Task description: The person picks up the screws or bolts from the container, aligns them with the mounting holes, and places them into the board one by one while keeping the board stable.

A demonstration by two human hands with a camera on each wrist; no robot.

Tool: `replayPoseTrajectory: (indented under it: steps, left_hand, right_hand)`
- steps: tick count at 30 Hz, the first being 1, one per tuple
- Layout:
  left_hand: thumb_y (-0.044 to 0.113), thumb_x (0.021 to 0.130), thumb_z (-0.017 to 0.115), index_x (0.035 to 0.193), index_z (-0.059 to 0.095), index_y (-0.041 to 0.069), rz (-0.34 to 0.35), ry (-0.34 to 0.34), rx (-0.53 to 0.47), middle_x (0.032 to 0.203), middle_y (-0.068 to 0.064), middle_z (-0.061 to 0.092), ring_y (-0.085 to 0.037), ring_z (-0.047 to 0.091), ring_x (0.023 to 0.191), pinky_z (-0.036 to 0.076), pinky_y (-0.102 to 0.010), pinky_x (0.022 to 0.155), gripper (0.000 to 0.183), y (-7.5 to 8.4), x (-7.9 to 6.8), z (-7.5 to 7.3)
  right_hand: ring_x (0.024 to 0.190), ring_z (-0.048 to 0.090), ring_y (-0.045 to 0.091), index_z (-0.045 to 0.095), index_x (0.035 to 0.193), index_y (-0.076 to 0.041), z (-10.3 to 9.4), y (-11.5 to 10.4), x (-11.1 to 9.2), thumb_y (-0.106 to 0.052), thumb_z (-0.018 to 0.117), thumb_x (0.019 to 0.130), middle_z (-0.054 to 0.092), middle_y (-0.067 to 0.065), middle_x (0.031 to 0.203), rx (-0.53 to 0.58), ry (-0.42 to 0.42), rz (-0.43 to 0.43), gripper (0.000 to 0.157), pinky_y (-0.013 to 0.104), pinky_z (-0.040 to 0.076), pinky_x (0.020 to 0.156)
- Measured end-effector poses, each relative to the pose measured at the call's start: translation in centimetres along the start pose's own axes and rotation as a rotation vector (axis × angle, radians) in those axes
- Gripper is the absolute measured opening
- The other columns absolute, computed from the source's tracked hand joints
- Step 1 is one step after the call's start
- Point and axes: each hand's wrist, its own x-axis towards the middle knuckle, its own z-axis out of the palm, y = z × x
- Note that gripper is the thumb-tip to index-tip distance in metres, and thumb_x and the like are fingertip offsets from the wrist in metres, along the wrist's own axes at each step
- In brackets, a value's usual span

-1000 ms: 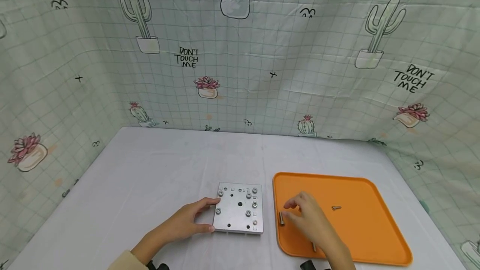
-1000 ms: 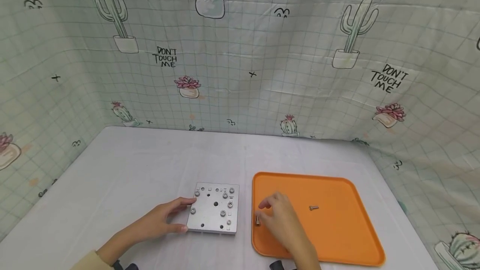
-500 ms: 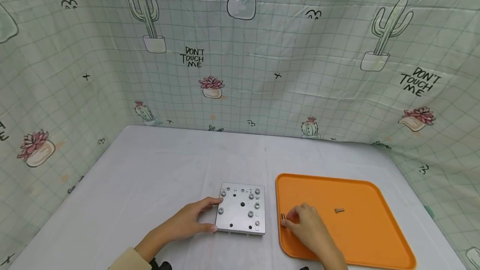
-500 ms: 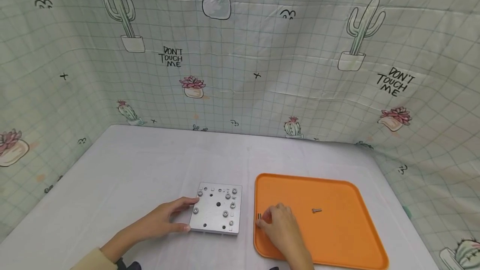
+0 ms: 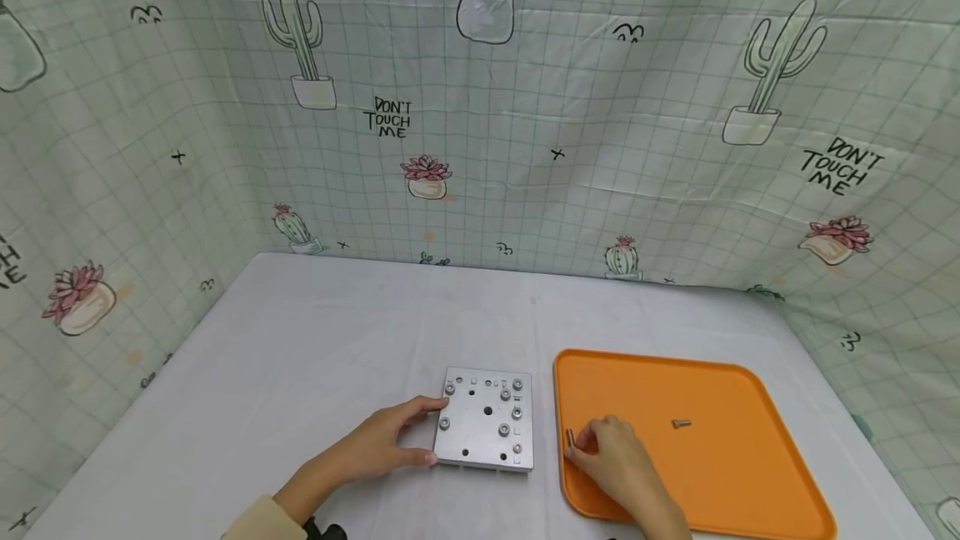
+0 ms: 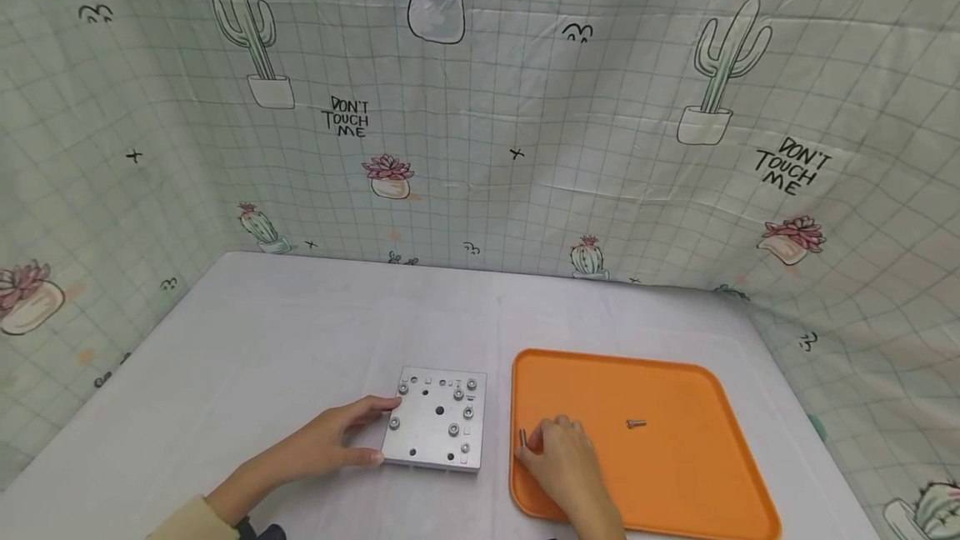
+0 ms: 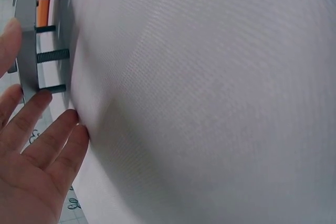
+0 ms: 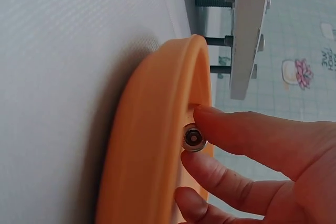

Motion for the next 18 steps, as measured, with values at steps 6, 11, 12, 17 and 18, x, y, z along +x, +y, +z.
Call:
replayPoseTrajectory:
  steps: [6,11,12,17,18]
  left_hand:
    - [0.028,0.079,0.073,0.135,0.046,0.016,-0.01,0.006,0.007,0.143,-0.012,0.044,-0.038,0.045,0.127,0.037,-0.051,0.105,0.063,0.11,0.02,-0.05]
    - [0.027,0.079,0.073,0.135,0.046,0.016,-0.011,0.006,0.001,0.143,-0.011,0.044,-0.038,0.044,0.128,0.037,-0.051,0.105,0.063,0.13,0.0,-0.07]
    - [0.028,0.079,0.073,0.135,0.046,0.016,-0.009,0.007,0.002,0.143,-0.011,0.044,-0.038,0.044,0.128,0.037,-0.051,0.105,0.063,0.14,0.0,-0.07]
    - [0.028,0.079,0.072,0.135,0.046,0.016,-0.007,0.006,0.004,0.143,-0.012,0.044,-0.038,0.044,0.128,0.037,-0.052,0.105,0.063,0.16,0.0,-0.07]
    - [0.029,0.079,0.072,0.135,0.046,0.016,-0.008,0.006,0.005,0.143,-0.012,0.043,-0.038,0.044,0.128,0.037,-0.052,0.105,0.063,0.17,0.01,-0.07]
  right_hand:
    - [0.072,0.042,0.018,0.054,0.069,-0.012,0.13,0.19,0.11,-0.022,0.076,0.074,0.046,0.0,0.073,-0.016,0.007,0.011,0.025,0.027,0.033,0.061]
    - [0.073,0.043,0.019,0.055,0.07,-0.011,0.16,0.25,0.14,-0.025,0.077,0.073,0.046,0.001,0.075,-0.022,0.007,0.016,0.026,0.029,0.034,0.062]
    - [0.073,0.043,0.019,0.055,0.07,-0.011,0.15,0.25,0.15,-0.025,0.077,0.073,0.047,0.001,0.075,-0.023,0.008,0.018,0.026,0.029,0.034,0.062]
    - [0.075,0.044,0.02,0.057,0.071,-0.01,0.05,0.28,0.19,-0.023,0.077,0.073,0.048,0.001,0.076,-0.038,0.004,0.026,0.023,0.031,0.035,0.063]
    - [0.075,0.045,0.021,0.058,0.071,-0.01,0.02,0.28,0.19,-0.022,0.076,0.073,0.048,0.002,0.076,-0.038,0.004,0.027,0.022,0.032,0.036,0.063]
